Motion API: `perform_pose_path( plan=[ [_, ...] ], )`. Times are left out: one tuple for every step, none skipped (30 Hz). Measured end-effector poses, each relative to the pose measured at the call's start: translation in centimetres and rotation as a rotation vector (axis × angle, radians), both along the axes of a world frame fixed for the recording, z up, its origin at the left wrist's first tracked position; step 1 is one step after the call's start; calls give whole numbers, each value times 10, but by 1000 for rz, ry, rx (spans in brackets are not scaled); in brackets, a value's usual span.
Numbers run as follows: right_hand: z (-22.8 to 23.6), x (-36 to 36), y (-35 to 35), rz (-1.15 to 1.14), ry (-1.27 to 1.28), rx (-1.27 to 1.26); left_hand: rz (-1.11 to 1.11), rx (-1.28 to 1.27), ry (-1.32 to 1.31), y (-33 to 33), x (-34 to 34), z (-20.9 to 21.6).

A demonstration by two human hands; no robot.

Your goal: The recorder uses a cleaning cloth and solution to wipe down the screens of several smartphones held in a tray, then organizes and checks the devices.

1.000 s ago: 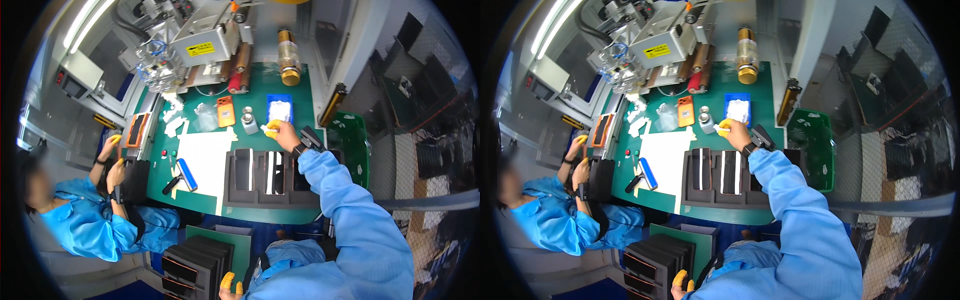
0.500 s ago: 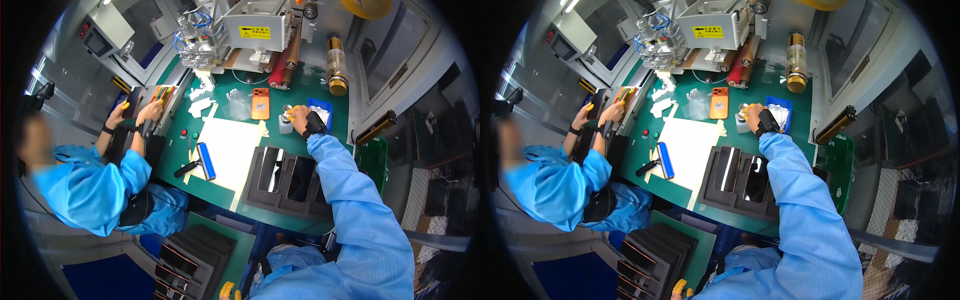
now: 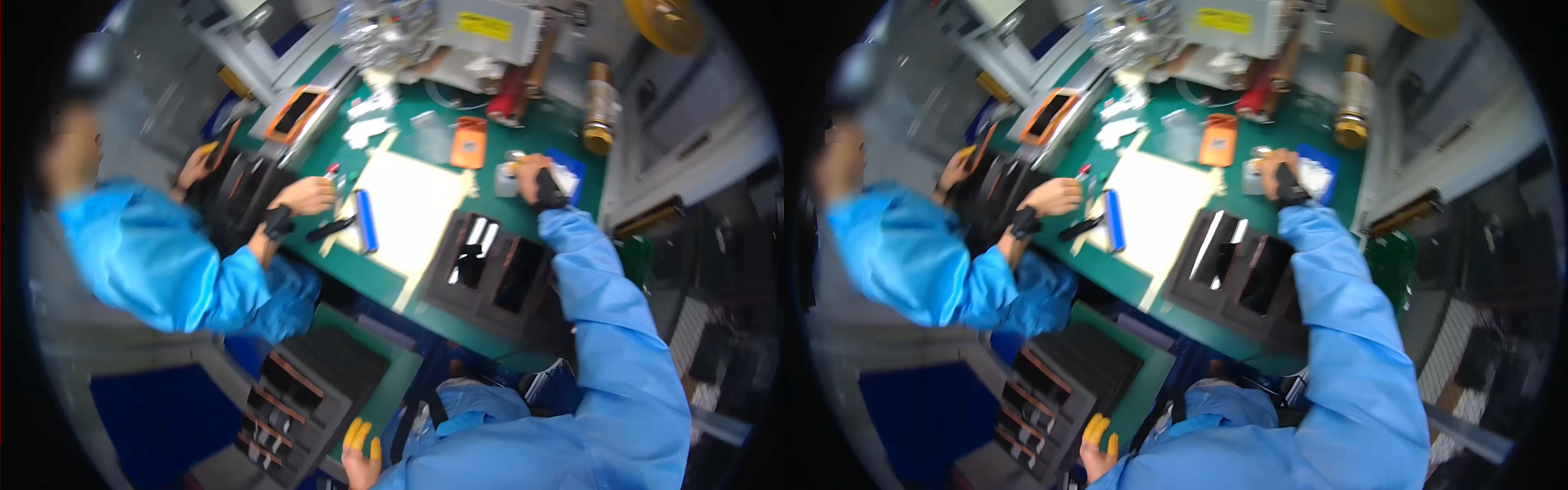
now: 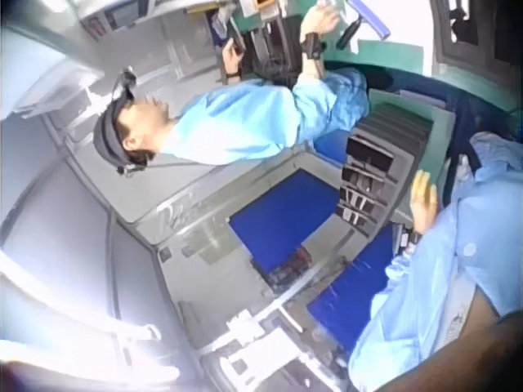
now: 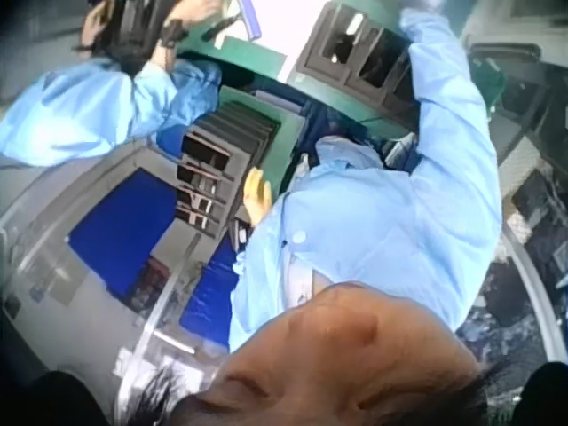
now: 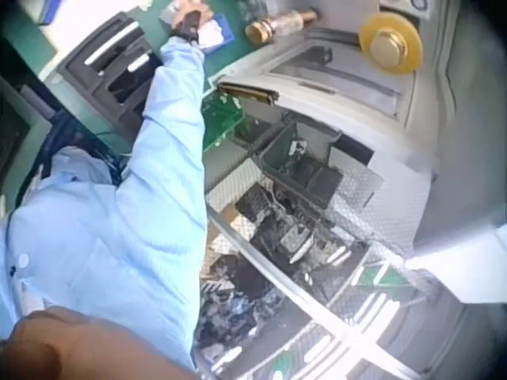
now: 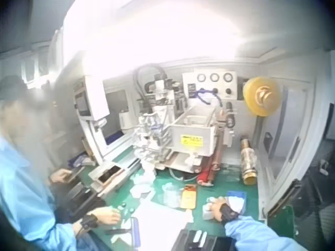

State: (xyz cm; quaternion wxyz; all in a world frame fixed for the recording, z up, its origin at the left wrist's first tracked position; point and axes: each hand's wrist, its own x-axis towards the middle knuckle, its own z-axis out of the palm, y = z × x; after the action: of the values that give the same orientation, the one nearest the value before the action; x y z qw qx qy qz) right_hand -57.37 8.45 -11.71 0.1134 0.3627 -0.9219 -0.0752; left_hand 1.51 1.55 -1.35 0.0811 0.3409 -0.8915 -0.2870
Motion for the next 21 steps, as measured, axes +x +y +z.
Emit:
perform_pose_path(
  plan=[
    [-10,-13,6,-9,-46,-46,47,-15,-19,1,-4,0],
    [-24,-31,22,0,62,-30,87,-26,-34,1,-12,2],
    [16,-2,6,-44,-154,-82,143,-40,-70,0,-8,6],
    [18,-10,20,67,-209,-111,168,-45,-84,-3,-6,7],
    [14,-7,26,49,-180,-219,215,-51,-92,-7,1,4],
    [6,9,25,32,-159,-330,223,-102,-126,-10,12,0],
    [6,33,23,53,-264,-514,220,-144,-151,-12,20,-3],
    [5,56,24,68,-374,-695,257,-144,-151,-14,27,-4],
    [11,89,15,160,-491,-737,242,-172,-210,-15,34,-4],
    [22,130,2,241,-600,-774,215,-196,-264,-18,40,-7],
    [28,166,-11,341,-638,-689,210,-188,-294,-21,46,-12],
    [36,203,-27,436,-672,-601,224,-183,-289,-25,50,-15],
    [50,245,-50,533,-688,-523,215,-191,-317,-29,55,-19],
    [45,274,-67,660,-755,-573,197,-198,-335,-34,58,-24],
    [48,302,-90,866,-767,-598,178,-178,-358,-39,63,-32],
    [53,325,-115,999,-784,-624,185,-173,-345,-43,66,-38],
    [49,348,-142,1096,-769,-622,166,-179,-339,-46,71,-45],
    [45,368,-165,1185,-747,-617,139,-183,-327,-49,74,-50],
    [44,386,-188,1252,-665,-637,139,-172,-301,-52,74,-51],
    [42,402,-210,1318,-581,-658,140,-163,-291,-55,75,-54],
    [41,417,-229,1350,-576,-598,125,-176,-276,-58,78,-58]
  ],
)
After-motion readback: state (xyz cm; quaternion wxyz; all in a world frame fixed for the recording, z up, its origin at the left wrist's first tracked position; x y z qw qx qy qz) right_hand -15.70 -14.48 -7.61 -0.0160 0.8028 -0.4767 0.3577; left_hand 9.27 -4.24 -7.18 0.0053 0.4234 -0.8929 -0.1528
